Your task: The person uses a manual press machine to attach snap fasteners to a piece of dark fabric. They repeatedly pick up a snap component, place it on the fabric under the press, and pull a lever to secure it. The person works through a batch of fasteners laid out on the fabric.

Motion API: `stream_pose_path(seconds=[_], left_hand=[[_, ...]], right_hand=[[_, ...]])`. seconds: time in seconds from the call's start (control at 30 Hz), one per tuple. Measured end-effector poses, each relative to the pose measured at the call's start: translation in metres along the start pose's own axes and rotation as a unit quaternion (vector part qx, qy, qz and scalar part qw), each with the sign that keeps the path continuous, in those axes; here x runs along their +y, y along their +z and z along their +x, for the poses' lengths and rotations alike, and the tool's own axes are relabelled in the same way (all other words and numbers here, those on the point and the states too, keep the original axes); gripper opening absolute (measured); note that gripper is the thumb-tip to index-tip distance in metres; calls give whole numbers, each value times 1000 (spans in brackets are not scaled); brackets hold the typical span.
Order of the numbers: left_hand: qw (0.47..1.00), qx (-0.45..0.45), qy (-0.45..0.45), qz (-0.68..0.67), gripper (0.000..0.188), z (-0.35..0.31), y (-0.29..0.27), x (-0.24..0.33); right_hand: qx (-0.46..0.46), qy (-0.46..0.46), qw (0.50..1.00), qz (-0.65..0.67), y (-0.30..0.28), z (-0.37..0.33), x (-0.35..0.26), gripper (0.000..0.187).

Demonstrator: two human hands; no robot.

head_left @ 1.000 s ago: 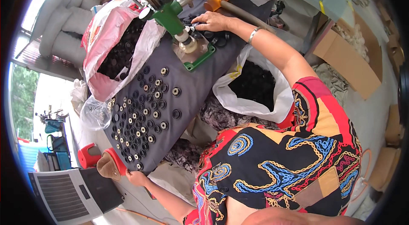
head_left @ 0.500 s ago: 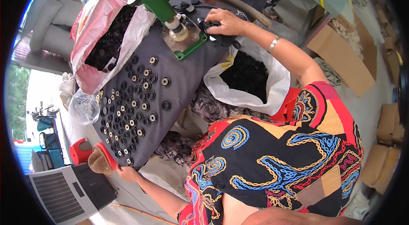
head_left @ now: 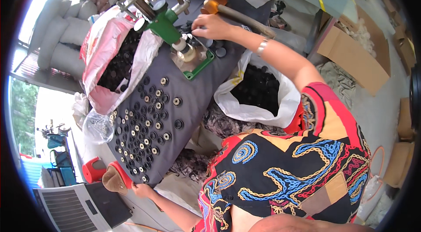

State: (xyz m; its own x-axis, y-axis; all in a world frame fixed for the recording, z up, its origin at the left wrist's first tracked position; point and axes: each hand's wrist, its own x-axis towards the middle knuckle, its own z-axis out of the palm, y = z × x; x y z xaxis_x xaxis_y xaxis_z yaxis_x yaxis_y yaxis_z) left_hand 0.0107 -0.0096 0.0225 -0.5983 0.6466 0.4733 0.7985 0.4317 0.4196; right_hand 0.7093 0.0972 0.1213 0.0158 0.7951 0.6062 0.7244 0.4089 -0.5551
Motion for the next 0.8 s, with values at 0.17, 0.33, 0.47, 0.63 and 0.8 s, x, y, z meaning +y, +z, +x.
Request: stream_pose_path(seconds=[0.17,0.33,0.47,0.63,0.8], left_hand=[[1000,-9,1,-18,36,-4,-10,21],[999,-16,-15,-28,38,-6,-5,7],[999,-21,-29,-26,39,-13,-7,10],[999,-22,-39,20,39,-17,-14,12],[999,-4,-20,33,39,-9,-13,22]], right_hand=[[-74,-31,993,89,54,45,23,26],[-127,-13,992,25,47,35,30,24],[-111,11,994,21,28,26,33,21],[-122,116,985,-40,35,58,23,32],[-251,103,951,-151,58,75,60,44]])
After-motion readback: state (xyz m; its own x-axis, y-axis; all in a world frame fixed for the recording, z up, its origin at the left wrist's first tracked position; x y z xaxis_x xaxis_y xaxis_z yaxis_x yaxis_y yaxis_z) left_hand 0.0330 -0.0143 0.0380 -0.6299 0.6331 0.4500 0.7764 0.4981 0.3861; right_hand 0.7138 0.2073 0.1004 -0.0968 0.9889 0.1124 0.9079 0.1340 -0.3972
